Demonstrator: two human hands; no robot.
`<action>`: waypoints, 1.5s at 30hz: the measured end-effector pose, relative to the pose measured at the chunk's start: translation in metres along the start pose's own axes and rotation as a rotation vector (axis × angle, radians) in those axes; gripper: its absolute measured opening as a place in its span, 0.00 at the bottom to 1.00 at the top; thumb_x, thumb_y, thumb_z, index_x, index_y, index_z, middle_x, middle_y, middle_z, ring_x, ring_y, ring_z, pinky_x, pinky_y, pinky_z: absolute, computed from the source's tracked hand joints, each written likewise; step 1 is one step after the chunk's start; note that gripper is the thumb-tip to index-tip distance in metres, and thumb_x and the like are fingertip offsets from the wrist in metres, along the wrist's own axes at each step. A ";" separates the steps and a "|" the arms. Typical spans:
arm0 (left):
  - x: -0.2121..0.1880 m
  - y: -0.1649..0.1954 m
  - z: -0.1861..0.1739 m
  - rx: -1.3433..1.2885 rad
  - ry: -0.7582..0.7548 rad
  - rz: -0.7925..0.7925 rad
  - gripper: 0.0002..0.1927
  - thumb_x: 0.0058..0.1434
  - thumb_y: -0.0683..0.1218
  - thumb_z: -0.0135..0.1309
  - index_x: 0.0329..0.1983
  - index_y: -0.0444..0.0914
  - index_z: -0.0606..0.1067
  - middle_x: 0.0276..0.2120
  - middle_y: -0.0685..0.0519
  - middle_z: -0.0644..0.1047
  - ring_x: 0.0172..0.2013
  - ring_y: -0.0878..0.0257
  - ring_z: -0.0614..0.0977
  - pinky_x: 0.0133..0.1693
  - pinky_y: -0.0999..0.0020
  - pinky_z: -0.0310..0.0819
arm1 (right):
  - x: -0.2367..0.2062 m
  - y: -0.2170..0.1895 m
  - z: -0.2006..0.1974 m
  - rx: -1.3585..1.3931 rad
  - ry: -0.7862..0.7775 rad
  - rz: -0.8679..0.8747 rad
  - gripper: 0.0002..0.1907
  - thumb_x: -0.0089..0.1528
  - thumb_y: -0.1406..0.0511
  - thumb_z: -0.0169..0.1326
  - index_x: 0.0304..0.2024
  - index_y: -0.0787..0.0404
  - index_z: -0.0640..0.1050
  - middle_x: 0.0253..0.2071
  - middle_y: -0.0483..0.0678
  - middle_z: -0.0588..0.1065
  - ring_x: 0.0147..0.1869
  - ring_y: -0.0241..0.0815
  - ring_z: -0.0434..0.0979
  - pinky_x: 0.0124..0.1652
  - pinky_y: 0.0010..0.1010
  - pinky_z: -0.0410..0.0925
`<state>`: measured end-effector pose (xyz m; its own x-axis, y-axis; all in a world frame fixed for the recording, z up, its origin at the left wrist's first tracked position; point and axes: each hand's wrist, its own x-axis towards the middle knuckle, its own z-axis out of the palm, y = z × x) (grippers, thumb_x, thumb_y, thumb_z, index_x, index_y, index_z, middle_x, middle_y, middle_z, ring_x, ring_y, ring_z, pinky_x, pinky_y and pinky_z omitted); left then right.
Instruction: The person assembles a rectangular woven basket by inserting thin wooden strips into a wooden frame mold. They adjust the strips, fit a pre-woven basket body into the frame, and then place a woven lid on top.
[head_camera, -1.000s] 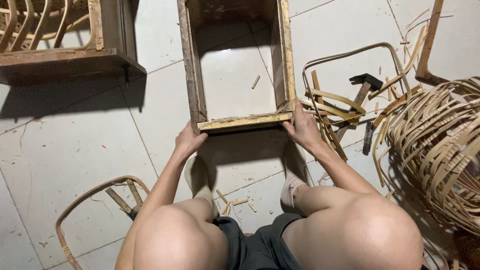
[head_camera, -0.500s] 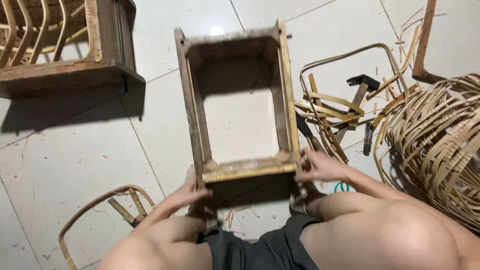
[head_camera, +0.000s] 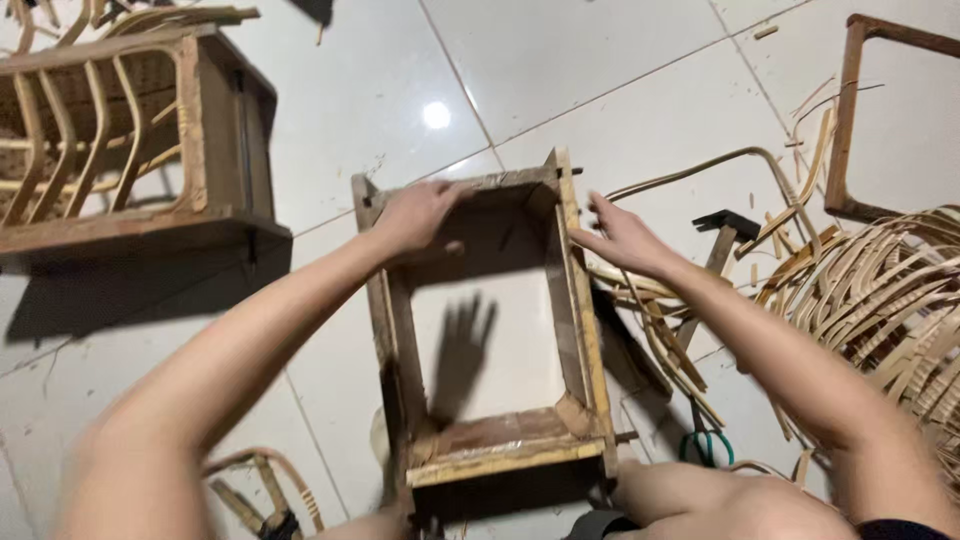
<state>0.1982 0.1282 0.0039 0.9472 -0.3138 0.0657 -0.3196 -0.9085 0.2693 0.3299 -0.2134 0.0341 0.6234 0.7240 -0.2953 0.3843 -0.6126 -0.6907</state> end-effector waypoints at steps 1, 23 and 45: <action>0.032 -0.004 0.006 0.088 -0.042 -0.041 0.52 0.37 0.64 0.71 0.65 0.43 0.65 0.46 0.39 0.78 0.45 0.40 0.81 0.41 0.47 0.79 | 0.014 -0.010 0.007 -0.008 0.027 0.011 0.48 0.63 0.50 0.61 0.71 0.73 0.54 0.64 0.73 0.64 0.65 0.64 0.69 0.59 0.48 0.66; 0.072 -0.010 0.062 -0.078 -0.019 -0.212 0.15 0.62 0.38 0.46 0.51 0.43 0.73 0.41 0.49 0.80 0.38 0.46 0.82 0.35 0.49 0.77 | 0.048 -0.022 0.049 0.006 0.110 0.092 0.47 0.58 0.71 0.56 0.70 0.77 0.42 0.47 0.76 0.72 0.47 0.65 0.80 0.45 0.47 0.76; -0.038 -0.066 0.035 -1.457 0.366 -1.207 0.31 0.56 0.60 0.57 0.56 0.41 0.64 0.44 0.47 0.72 0.44 0.56 0.79 0.40 0.56 0.83 | 0.055 0.017 0.078 0.085 0.240 0.059 0.49 0.57 0.73 0.56 0.73 0.75 0.44 0.65 0.79 0.61 0.67 0.69 0.67 0.63 0.48 0.62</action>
<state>0.1827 0.1909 -0.0499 0.6382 0.4494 -0.6251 0.4900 0.3892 0.7800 0.3182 -0.1591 -0.0455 0.7908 0.5857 -0.1780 0.2906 -0.6152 -0.7329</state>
